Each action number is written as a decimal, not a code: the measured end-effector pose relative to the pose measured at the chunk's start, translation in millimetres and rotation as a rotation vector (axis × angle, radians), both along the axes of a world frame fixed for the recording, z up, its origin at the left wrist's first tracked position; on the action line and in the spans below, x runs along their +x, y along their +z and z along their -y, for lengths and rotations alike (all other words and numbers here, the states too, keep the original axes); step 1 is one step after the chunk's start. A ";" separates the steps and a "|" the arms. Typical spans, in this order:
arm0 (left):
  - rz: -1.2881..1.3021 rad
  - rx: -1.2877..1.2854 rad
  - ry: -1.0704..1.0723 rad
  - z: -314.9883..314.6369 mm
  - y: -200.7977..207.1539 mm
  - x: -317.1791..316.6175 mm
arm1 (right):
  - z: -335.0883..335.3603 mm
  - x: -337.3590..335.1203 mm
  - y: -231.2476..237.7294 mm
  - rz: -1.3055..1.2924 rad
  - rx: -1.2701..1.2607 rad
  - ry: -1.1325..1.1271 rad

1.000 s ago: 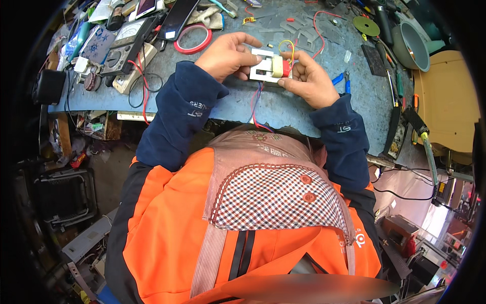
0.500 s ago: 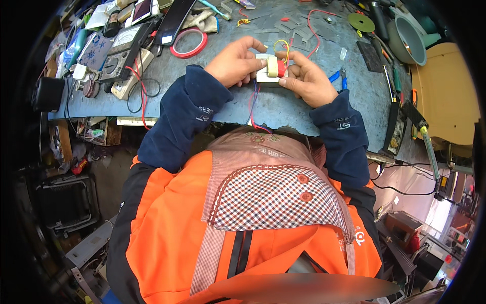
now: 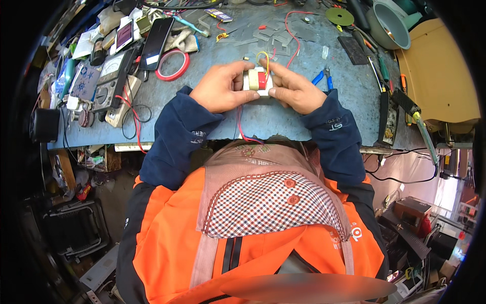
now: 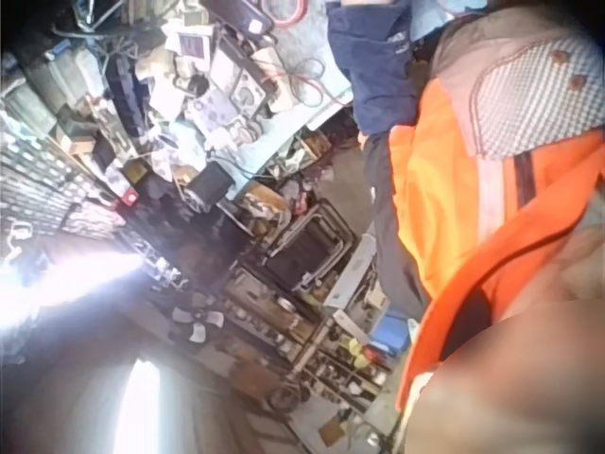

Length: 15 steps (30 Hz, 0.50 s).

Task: The person assembles a small white plastic housing with a red cylindrical component and attached wires. They repeatedly pick up small white plastic pieces from the table and fit them into the housing, adjusting the assembly by hand.

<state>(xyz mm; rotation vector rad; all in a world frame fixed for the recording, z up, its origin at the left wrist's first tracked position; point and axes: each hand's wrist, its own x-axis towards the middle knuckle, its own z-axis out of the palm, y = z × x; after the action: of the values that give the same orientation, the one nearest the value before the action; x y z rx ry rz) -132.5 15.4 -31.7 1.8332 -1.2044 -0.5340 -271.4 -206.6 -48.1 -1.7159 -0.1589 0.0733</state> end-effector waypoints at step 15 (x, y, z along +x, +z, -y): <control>0.256 -0.072 0.020 5.5 -5.7 5.1 | 85.0 39.6 43.2 0.120 -0.947 -0.337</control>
<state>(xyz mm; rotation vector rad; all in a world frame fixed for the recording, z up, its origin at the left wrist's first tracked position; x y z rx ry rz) -127.4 10.0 -37.4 1.8903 -1.3542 -0.2449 -231.9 -291.6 -4.8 -2.6697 0.1042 -0.2437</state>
